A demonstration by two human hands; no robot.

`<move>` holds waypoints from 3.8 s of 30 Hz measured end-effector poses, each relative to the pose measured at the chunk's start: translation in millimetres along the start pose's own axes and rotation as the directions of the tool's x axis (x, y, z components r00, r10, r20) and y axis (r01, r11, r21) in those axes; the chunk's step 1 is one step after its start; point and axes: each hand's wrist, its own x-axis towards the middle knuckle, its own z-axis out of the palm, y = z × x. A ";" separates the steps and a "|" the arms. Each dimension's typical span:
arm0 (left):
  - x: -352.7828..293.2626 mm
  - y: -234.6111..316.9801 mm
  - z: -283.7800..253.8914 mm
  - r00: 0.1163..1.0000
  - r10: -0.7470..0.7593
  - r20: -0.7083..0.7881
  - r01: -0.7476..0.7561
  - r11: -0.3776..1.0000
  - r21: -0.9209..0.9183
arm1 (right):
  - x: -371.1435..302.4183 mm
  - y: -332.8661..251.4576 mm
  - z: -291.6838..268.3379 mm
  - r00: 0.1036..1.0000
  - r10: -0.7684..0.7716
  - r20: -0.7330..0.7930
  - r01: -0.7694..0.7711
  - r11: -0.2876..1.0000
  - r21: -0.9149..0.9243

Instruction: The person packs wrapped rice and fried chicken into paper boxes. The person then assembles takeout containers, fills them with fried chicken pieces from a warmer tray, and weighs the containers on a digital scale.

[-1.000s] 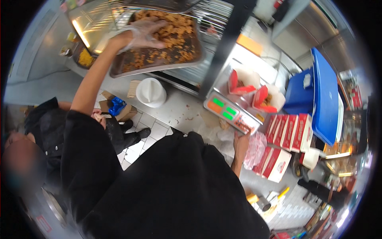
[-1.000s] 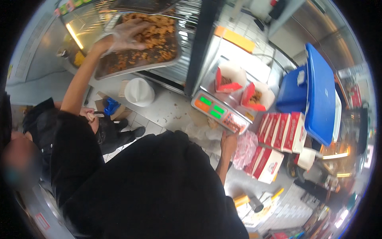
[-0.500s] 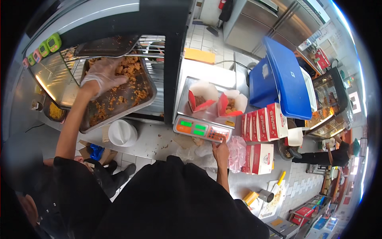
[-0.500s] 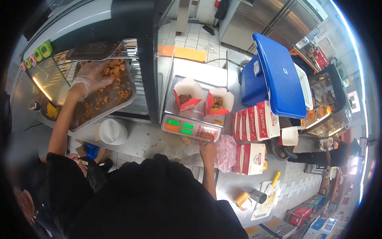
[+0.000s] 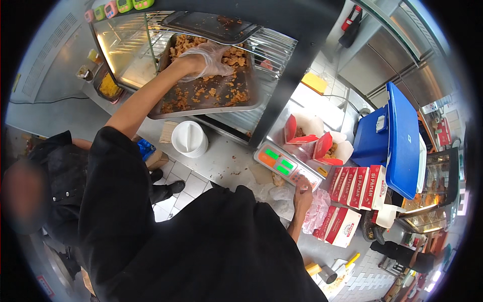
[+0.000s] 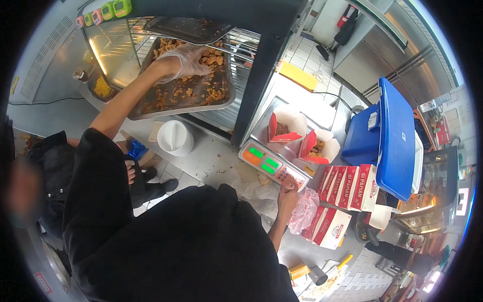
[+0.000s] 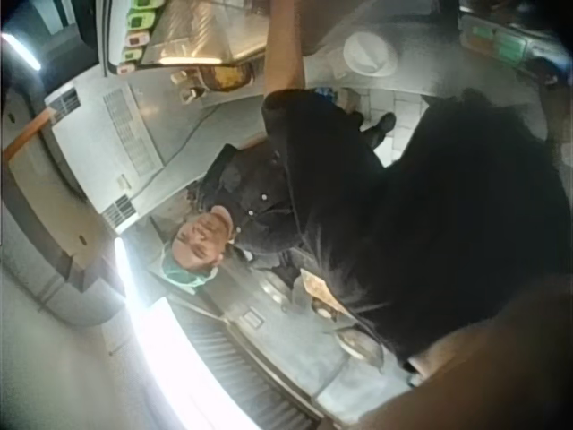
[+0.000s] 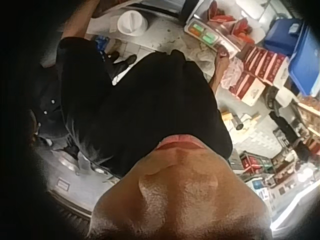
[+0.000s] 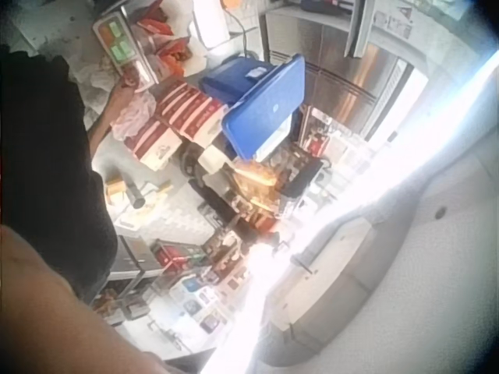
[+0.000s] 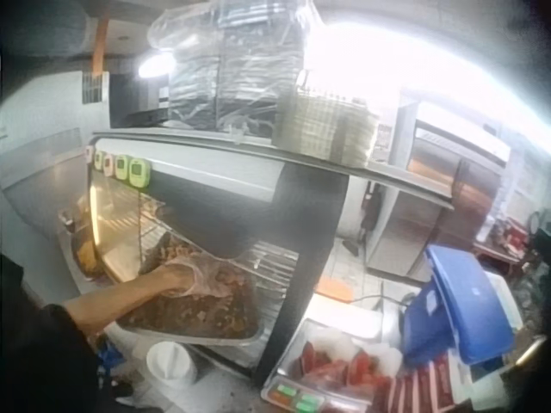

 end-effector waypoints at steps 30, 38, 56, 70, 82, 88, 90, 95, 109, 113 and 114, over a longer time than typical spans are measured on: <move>-33.4 -7.9 8.0 0.992 0.113 -0.064 -0.121 0.984 -0.134 | 3.2 3.1 -8.6 0.999 0.001 0.047 -0.005 0.996 0.092; -85.2 -31.3 -16.4 0.990 -0.078 -0.121 -0.046 0.623 -0.781 | 1.4 9.3 -7.4 0.999 -0.035 0.017 0.033 0.996 0.078; -21.8 223.8 16.7 0.972 0.221 0.077 0.041 0.162 -0.986 | 4.9 32.2 -14.7 0.980 -0.150 0.134 0.128 0.979 0.159; 130.3 251.0 151.5 0.595 0.601 0.533 -0.672 0.736 -0.080 | 18.9 59.3 -17.4 0.937 -0.295 0.189 0.227 0.922 0.313; 100.8 267.1 116.9 0.732 0.517 0.444 -0.565 0.824 -0.027 | 22.0 67.9 -30.7 0.928 -0.288 0.237 0.203 0.923 0.326; 88.1 263.1 101.4 0.916 0.247 0.314 -0.235 0.969 -0.076 | 31.9 69.1 -35.2 0.849 -0.391 0.355 0.313 0.914 0.257; 92.3 249.6 130.5 0.914 0.298 0.275 -0.280 0.954 -0.104 | 23.1 75.1 -37.7 0.816 -0.417 0.400 0.359 0.908 0.216; -28.7 257.5 41.6 0.921 0.337 -0.196 -0.379 0.889 -0.257 | 20.0 69.4 -41.3 0.828 -0.403 0.389 0.323 0.911 0.256; -106.3 25.8 -14.9 0.985 -0.045 -0.165 0.012 0.981 -0.194 | 18.0 22.8 -35.3 0.780 -0.456 0.428 0.341 0.884 0.321; -82.2 17.5 9.3 1.000 0.010 -0.008 -0.011 0.999 -0.047 | 11.9 -0.6 -31.8 0.781 -0.440 0.443 0.308 0.889 0.339; -78.5 16.1 7.4 1.000 0.006 -0.019 -0.007 0.999 -0.043 | 10.8 -2.8 -28.4 0.779 -0.450 0.437 0.319 0.884 0.342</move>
